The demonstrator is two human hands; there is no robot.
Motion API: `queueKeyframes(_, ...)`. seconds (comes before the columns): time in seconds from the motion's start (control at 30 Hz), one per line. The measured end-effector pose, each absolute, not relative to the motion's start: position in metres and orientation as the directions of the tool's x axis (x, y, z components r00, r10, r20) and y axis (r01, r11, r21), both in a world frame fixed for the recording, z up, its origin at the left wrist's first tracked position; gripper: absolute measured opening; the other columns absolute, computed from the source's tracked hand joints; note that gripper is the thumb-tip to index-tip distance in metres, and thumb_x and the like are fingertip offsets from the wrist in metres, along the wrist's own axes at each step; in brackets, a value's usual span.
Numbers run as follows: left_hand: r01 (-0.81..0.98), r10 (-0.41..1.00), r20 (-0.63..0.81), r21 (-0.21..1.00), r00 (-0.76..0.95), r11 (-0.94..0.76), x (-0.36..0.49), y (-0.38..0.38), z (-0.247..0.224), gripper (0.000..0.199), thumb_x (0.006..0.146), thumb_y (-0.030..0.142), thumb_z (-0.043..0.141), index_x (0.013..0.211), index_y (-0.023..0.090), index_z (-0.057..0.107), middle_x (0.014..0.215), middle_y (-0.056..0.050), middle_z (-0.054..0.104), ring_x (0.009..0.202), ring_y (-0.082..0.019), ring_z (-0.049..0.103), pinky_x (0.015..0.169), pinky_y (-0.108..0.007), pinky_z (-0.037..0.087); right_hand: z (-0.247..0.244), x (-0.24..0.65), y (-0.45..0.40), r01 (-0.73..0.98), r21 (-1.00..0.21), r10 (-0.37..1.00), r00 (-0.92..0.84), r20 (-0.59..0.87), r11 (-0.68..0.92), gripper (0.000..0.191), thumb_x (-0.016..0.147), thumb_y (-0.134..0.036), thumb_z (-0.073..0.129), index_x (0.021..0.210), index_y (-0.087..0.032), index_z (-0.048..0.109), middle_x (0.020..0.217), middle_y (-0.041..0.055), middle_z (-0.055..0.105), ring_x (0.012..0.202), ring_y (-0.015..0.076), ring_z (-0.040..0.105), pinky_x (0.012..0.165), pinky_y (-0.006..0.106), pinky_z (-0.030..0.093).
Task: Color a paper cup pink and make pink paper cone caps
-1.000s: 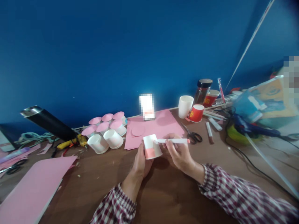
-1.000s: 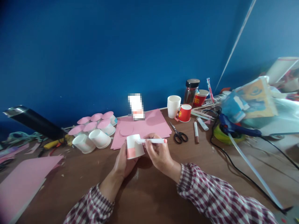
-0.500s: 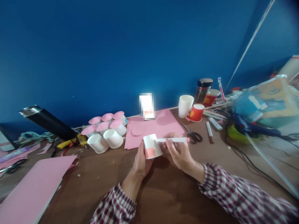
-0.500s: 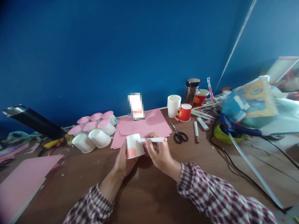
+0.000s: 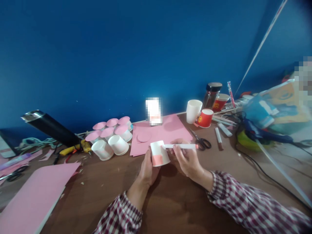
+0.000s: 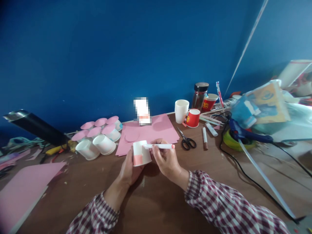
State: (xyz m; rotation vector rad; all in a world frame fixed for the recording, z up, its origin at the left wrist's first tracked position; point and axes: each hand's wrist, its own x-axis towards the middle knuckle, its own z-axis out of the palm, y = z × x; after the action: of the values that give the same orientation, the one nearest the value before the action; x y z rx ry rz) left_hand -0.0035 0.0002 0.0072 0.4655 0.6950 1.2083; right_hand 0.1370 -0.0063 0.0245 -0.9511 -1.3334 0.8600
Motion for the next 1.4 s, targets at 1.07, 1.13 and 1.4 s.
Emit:
queueKeyframes(1.07,-0.702,0.955,-0.236,0.649,0.182,0.294,-0.0038,-0.0005,0.0085,0.039,0.091,0.046,0.05,0.101,0.013,0.068,0.095,-0.01,0.073,0.096,-0.025,0.066,0.092,-0.037,0.048,0.0246,0.1383,-0.0064,0.039,-0.909,0.906,0.08,0.417,0.415,0.017,0.092,-0.033,0.051,0.086,-0.019,0.059,0.063,0.0004,0.061,0.054,0.013,0.057,0.049,0.022,0.048)
queueKeyframes(1.13,-0.702,0.954,-0.243,0.648,0.177,0.295,-0.0035,-0.0002,0.0083,0.039,0.089,0.046,0.053,0.102,0.012,0.067,0.098,-0.01,0.073,0.096,-0.025,0.066,0.093,-0.038,0.047,0.0234,0.1381,-0.0059,0.022,-0.91,0.906,0.086,0.414,0.413,0.017,0.093,-0.034,0.052,0.088,-0.019,0.059,0.064,0.0008,0.062,0.056,0.0136,0.06,0.051,0.023,0.049)
queueKeyframes(1.4,-0.71,0.952,-0.261,0.64,0.159,0.293,-0.0036,-0.0016,0.008,0.04,0.087,0.046,0.057,0.103,0.011,0.066,0.1,-0.011,0.072,0.1,-0.026,0.065,0.094,-0.039,0.047,0.0202,0.1388,-0.0052,0.025,-0.913,0.91,0.074,0.407,0.406,0.018,0.094,-0.033,0.052,0.089,-0.019,0.06,0.066,0.0015,0.064,0.058,0.0132,0.061,0.052,0.022,0.05)
